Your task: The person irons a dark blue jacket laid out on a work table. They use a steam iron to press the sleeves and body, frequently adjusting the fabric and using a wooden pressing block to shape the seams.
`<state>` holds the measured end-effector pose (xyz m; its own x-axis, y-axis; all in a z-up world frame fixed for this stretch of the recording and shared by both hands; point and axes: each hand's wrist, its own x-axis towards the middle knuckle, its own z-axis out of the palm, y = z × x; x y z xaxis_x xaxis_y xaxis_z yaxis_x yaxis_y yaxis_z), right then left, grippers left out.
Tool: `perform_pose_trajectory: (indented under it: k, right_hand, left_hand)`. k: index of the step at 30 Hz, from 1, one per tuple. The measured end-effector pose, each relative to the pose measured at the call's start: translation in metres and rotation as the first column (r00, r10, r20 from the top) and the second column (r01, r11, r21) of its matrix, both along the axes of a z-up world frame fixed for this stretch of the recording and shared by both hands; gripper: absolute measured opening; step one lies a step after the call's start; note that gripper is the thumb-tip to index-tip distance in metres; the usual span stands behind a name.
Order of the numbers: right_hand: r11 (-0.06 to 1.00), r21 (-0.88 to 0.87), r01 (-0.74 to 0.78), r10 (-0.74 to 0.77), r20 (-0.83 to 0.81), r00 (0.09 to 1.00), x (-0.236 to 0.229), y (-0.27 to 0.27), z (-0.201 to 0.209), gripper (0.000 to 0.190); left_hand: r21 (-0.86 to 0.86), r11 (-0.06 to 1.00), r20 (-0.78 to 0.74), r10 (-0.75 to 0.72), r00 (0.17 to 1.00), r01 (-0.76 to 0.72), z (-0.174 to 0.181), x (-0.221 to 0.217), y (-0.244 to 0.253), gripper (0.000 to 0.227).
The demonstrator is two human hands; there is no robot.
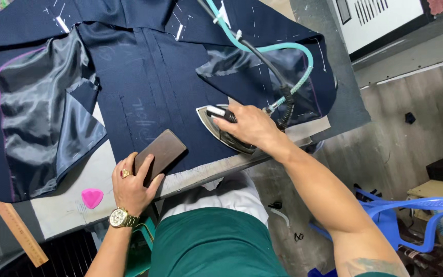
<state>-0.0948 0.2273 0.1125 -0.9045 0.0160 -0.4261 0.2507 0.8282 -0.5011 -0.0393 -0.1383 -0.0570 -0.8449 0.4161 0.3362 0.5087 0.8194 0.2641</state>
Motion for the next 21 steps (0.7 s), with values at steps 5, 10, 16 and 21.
perform_pose_trajectory:
  k: [5, 10, 16, 21]
  right_hand:
    - [0.97, 0.018, -0.241, 0.239, 0.064, 0.969, 0.016, 0.008, -0.003, 0.059]
    - [0.926, 0.008, -0.377, 0.375, 0.09, 0.923, 0.045, 0.012, 0.001, 0.057]
    - [0.83, -0.027, -0.557, 0.551, 0.196, 0.811, 0.086, 0.032, -0.001, 0.063]
    - [0.911, -0.041, -0.411, 0.39, 0.412, 0.823, 0.087, 0.05, 0.038, 0.057]
  left_hand:
    - [0.006, 1.0, -0.017, 0.023, 1.0, -0.023, -0.001, 0.003, 0.002, 0.057]
    - [0.009, 1.0, -0.006, 0.024, 1.0, -0.024, 0.001, 0.002, 0.003, 0.056]
    - [-0.006, 1.0, -0.031, 0.007, 0.999, -0.008, 0.017, 0.004, 0.01, 0.052]
    - [0.052, 0.982, -0.114, -0.175, 0.978, 0.182, 0.023, 0.004, 0.067, 0.027]
